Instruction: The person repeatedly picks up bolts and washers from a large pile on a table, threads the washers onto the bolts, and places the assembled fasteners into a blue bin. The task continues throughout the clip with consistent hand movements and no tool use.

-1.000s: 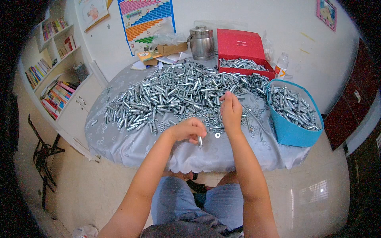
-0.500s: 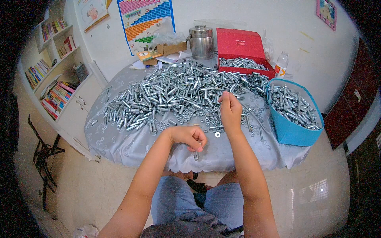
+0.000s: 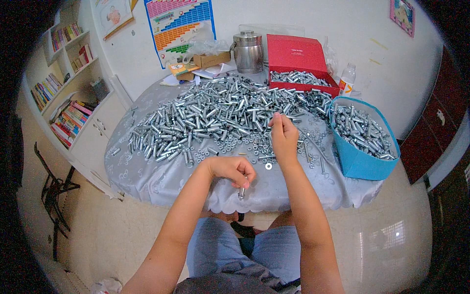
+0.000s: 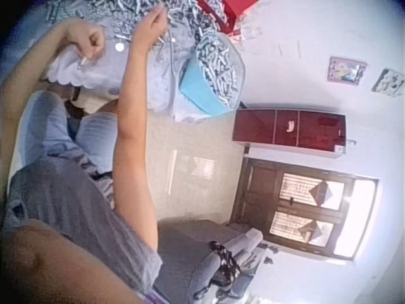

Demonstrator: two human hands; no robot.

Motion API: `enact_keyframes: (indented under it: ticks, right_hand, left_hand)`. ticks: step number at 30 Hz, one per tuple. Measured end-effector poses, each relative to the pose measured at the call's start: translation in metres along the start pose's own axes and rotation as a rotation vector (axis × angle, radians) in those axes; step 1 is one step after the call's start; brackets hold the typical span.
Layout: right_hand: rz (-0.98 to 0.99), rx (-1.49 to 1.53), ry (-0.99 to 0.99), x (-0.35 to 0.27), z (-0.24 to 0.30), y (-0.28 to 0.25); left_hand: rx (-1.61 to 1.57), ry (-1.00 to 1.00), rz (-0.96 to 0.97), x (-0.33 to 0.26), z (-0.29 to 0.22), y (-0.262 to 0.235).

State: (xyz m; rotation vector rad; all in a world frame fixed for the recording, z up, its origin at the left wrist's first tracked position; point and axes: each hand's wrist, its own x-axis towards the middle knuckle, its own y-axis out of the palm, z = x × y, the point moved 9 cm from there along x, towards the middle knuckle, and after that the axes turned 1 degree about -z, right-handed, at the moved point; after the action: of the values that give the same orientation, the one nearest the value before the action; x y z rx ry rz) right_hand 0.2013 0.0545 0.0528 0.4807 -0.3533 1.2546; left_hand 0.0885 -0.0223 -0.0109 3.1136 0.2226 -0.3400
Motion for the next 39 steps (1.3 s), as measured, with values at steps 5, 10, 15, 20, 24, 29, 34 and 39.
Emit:
enact_keyframes:
  ticks: [5,10,15,20,24,29,34,39]
  right_hand:
    - [-0.013,0.001,-0.018,0.001,-0.001,-0.002]
    - [-0.004,-0.001,-0.001,0.001,-0.002,-0.002]
    - [-0.007,-0.014,-0.013,0.000,0.002,-0.001]
    - [-0.025,-0.056,-0.035,0.001,0.003,-0.003]
    - [-0.046,-0.014,-0.015,0.002,0.002,-0.005]
    - [-0.068,0.104,0.010,0.008,-0.004,-0.014]
    - [-0.070,0.175,0.065,0.008,-0.006,-0.013]
    - [-0.090,0.180,0.115,0.010,-0.011,-0.016]
  left_hand:
    - [-1.139,1.032,-0.354,-0.055,-0.042,-0.086]
    - [-1.142,1.006,-0.482,-0.058,-0.041,-0.092]
    - [-1.063,0.987,-0.524,-0.059,-0.041,-0.093]
    - [-1.075,1.002,-0.539,-0.062,-0.040,-0.095]
    - [-1.062,1.022,-0.578,-0.065,-0.041,-0.095]
    - [-0.897,0.995,-0.608,-0.063,-0.042,-0.096]
    - [-0.218,0.717,-1.248,-0.068,-0.028,-0.109]
    - [0.566,0.542,-1.584,-0.082,-0.036,-0.104]
